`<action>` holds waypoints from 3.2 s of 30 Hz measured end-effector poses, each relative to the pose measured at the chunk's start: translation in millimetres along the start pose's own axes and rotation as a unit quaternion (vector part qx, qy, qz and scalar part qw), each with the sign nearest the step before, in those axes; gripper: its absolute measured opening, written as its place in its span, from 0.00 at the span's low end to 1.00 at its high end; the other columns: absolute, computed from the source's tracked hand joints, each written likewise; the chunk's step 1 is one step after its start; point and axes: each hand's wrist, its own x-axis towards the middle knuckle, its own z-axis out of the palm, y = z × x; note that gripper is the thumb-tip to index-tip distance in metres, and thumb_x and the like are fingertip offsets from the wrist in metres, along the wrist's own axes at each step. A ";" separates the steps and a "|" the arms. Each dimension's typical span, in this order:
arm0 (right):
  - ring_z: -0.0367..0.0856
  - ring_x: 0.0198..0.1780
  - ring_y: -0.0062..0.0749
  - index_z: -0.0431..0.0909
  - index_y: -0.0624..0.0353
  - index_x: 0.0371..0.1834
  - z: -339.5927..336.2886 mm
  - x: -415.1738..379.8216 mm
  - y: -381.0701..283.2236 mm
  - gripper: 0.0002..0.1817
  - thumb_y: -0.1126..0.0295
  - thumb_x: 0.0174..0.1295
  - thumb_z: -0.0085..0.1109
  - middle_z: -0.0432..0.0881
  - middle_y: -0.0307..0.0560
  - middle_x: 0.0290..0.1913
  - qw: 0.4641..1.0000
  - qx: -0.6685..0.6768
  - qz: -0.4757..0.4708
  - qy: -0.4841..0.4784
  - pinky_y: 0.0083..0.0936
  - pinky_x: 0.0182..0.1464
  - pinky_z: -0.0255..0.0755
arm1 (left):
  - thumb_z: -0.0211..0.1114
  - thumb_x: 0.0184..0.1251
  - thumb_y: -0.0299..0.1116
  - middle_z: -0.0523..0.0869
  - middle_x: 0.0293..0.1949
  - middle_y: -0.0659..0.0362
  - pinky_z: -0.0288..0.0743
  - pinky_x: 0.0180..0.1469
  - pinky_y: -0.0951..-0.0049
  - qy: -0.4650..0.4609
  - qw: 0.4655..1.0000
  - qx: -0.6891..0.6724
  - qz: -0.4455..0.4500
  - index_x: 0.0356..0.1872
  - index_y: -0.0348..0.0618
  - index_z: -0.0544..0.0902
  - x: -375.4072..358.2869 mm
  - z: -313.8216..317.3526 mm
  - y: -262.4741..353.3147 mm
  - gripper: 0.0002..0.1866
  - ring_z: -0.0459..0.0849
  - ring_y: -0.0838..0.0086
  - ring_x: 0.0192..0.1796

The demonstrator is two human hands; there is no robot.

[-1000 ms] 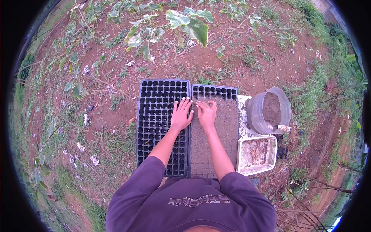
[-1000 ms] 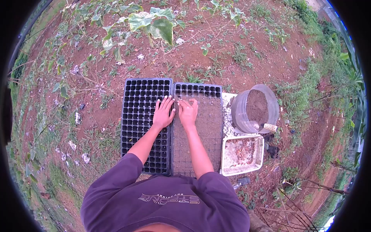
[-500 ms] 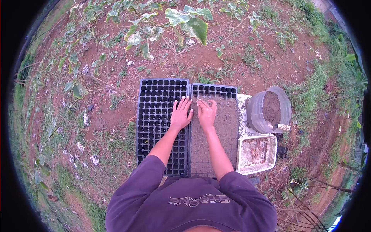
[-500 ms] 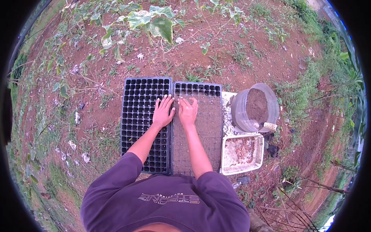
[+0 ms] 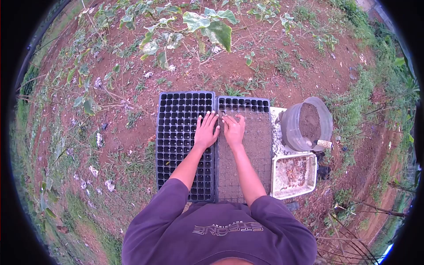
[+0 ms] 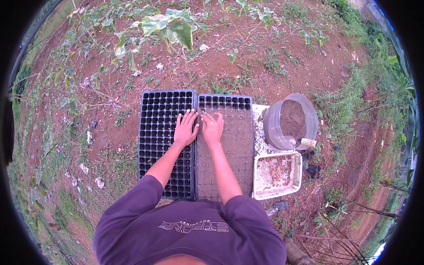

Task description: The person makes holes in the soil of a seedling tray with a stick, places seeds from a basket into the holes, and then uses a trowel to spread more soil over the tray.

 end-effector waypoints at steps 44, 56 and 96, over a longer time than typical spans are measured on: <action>0.74 0.45 0.39 0.87 0.54 0.41 -180.7 -135.1 73.5 0.13 0.77 0.52 0.67 0.83 0.38 0.34 0.992 0.078 -0.001 0.095 0.33 0.49 0.71 | 0.56 0.65 0.23 0.69 0.69 0.48 0.50 0.77 0.51 0.166 0.960 -0.218 -0.062 0.60 0.42 0.76 -120.2 28.5 132.6 0.21 0.55 0.46 0.77; 0.77 0.47 0.40 0.86 0.56 0.48 -252.5 -210.1 160.3 0.16 0.75 0.54 0.68 0.88 0.43 0.43 0.990 0.055 0.056 0.117 0.33 0.53 0.72 | 0.56 0.66 0.25 0.69 0.68 0.47 0.51 0.76 0.49 0.120 0.968 -0.220 0.027 0.59 0.43 0.76 -135.1 67.6 258.5 0.20 0.53 0.45 0.77; 0.73 0.56 0.46 0.83 0.48 0.41 -228.1 -238.8 184.3 0.10 0.61 0.58 0.65 0.84 0.47 0.42 0.972 0.037 0.230 0.015 0.45 0.60 0.63 | 0.61 0.59 0.38 0.59 0.72 0.45 0.41 0.79 0.47 -0.048 0.998 -0.035 -0.005 0.74 0.35 0.53 -171.4 86.2 313.7 0.43 0.46 0.45 0.79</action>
